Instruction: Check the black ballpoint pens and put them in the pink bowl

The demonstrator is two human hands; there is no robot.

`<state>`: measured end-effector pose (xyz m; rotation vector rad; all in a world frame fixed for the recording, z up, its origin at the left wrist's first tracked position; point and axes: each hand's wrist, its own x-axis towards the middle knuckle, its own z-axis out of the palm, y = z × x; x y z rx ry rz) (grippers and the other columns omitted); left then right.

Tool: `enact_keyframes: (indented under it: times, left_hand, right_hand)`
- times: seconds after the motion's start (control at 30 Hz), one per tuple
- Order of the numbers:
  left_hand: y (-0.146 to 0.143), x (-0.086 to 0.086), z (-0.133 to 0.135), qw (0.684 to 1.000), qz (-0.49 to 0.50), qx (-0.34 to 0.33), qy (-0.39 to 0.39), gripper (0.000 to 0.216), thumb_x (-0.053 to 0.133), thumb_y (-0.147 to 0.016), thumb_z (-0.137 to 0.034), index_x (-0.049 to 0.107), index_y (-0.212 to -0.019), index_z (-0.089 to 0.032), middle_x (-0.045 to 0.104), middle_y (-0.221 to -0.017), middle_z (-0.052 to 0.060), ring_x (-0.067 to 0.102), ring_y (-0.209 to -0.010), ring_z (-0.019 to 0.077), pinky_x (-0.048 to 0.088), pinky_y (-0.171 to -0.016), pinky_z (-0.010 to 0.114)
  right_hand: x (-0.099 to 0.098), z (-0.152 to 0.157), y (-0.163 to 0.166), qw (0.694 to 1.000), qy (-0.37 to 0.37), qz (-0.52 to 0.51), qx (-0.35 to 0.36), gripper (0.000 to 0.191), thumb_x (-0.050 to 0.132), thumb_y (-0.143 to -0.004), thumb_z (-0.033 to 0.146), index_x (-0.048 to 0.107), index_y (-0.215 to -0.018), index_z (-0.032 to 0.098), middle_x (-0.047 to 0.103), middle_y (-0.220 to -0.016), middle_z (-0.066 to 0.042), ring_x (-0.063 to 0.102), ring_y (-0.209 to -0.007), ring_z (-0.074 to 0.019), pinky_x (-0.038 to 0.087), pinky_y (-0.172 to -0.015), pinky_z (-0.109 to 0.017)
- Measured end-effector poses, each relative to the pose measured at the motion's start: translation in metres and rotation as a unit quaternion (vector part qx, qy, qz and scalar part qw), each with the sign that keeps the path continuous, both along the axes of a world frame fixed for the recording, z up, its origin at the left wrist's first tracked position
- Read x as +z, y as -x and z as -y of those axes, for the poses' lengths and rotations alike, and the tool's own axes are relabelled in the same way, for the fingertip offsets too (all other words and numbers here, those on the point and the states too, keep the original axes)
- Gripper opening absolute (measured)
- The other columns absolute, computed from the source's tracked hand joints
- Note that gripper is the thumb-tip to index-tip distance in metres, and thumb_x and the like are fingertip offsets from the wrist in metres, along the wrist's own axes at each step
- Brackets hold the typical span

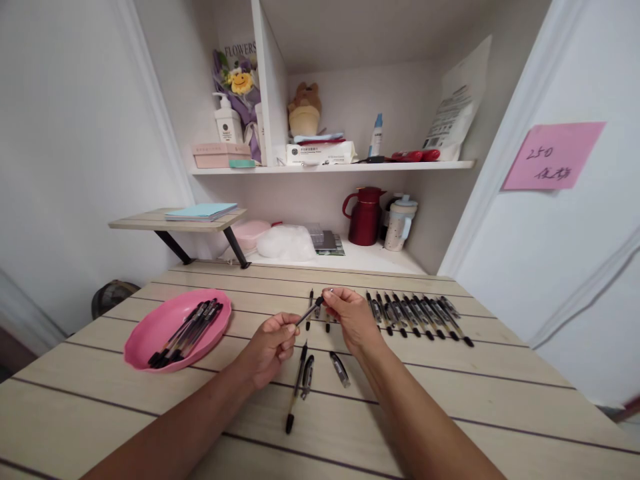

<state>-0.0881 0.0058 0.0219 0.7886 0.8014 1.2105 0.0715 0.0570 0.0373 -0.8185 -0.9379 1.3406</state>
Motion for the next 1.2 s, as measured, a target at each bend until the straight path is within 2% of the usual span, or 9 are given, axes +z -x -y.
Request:
enact_keyframes:
  times: [0.27,0.4,0.5,0.6,0.77,0.83,0.93,1.1,1.2]
  left_hand:
    - [0.0,0.0,0.0,0.994,-0.083,0.055,-0.054,0.021,0.063,-0.062,-0.019,0.054,-0.081,-0.014,0.048,-0.057,-0.006,0.034,-0.039,0.0018,0.026,-0.04,0.017]
    - [0.003,0.0,-0.001,0.994,-0.099,-0.022,-0.033,0.028,0.063,-0.065,-0.025,0.055,-0.089,-0.014,0.054,-0.063,-0.003,0.042,-0.041,0.0037,0.03,-0.042,0.018]
    - [0.006,-0.001,-0.003,0.994,-0.077,-0.073,-0.011,0.029,0.063,-0.068,-0.031,0.056,-0.09,-0.013,0.053,-0.062,-0.003,0.035,-0.036,0.0014,0.024,-0.038,0.017]
    - [0.009,-0.001,-0.005,0.997,-0.019,-0.064,0.022,0.025,0.063,-0.068,-0.03,0.055,-0.087,-0.015,0.05,-0.063,-0.004,0.035,-0.038,0.0011,0.024,-0.038,0.016]
    - [0.013,0.0,-0.007,0.996,0.034,-0.059,0.052,0.019,0.063,-0.068,-0.023,0.052,-0.082,-0.017,0.05,-0.066,-0.004,0.042,-0.046,0.0024,0.03,-0.043,0.015]
    - [0.013,0.0,-0.006,0.996,0.034,-0.067,0.047,0.02,0.064,-0.066,-0.022,0.052,-0.081,-0.017,0.051,-0.067,-0.004,0.042,-0.046,0.0023,0.031,-0.043,0.015]
    - [0.013,-0.001,-0.005,0.996,0.02,-0.084,0.036,0.022,0.065,-0.065,-0.023,0.052,-0.082,-0.016,0.052,-0.066,-0.004,0.037,-0.041,0.0012,0.024,-0.039,0.014]
    - [0.01,-0.001,-0.002,0.992,-0.011,-0.125,0.017,0.021,0.062,-0.067,-0.026,0.052,-0.083,-0.016,0.051,-0.06,-0.004,0.027,-0.035,-0.0002,0.01,-0.036,0.015]
    - [0.008,0.0,0.0,0.99,-0.024,-0.139,0.016,0.021,0.061,-0.067,-0.026,0.051,-0.084,-0.016,0.051,-0.059,-0.004,0.026,-0.034,-0.0004,0.008,-0.036,0.016]
  right_hand:
    - [0.0,0.001,0.001,1.0,-0.012,0.025,0.001,0.023,0.075,-0.054,0.034,0.058,-0.057,0.019,0.058,-0.059,0.002,0.05,-0.053,-0.0097,0.039,-0.053,-0.023]
    - [0.001,0.002,0.001,0.997,-0.019,0.08,0.003,0.028,0.073,-0.056,0.039,0.054,-0.056,0.019,0.054,-0.053,0.003,0.047,-0.049,-0.0088,0.037,-0.05,-0.022]
    - [0.007,0.003,-0.005,0.98,-0.028,0.193,0.048,0.03,0.065,-0.062,0.047,0.056,-0.067,0.019,0.058,-0.058,0.002,0.051,-0.05,-0.0102,0.037,-0.047,-0.022]
    - [0.014,0.007,-0.014,0.91,-0.035,0.4,0.103,0.028,0.063,-0.062,0.045,0.058,-0.067,0.019,0.06,-0.055,0.001,0.052,-0.045,-0.0109,0.033,-0.044,-0.022]
    - [0.015,0.023,-0.013,0.698,0.009,0.701,0.145,0.018,0.07,-0.046,0.016,0.057,-0.057,0.02,0.054,-0.043,0.001,0.048,-0.038,-0.0122,0.028,-0.043,-0.025]
    - [0.012,0.025,-0.01,0.673,-0.025,0.724,0.15,0.023,0.064,-0.044,0.006,0.059,-0.061,0.02,0.059,-0.052,-0.001,0.051,-0.046,-0.0145,0.029,-0.045,-0.025]
    - [0.01,0.017,-0.014,0.729,-0.077,0.666,0.142,0.026,0.06,-0.047,0.004,0.062,-0.068,0.021,0.061,-0.06,-0.001,0.053,-0.055,-0.0153,0.032,-0.049,-0.025]
    - [0.018,-0.005,-0.028,0.947,-0.085,0.308,0.03,0.02,0.06,-0.065,0.025,0.061,-0.085,0.023,0.056,-0.058,0.003,0.051,-0.053,-0.0118,0.041,-0.054,-0.026]
    - [0.024,-0.008,-0.026,0.989,-0.086,0.115,-0.043,0.028,0.066,-0.064,0.032,0.059,-0.09,0.024,0.057,-0.066,0.003,0.054,-0.059,-0.011,0.045,-0.06,-0.027]
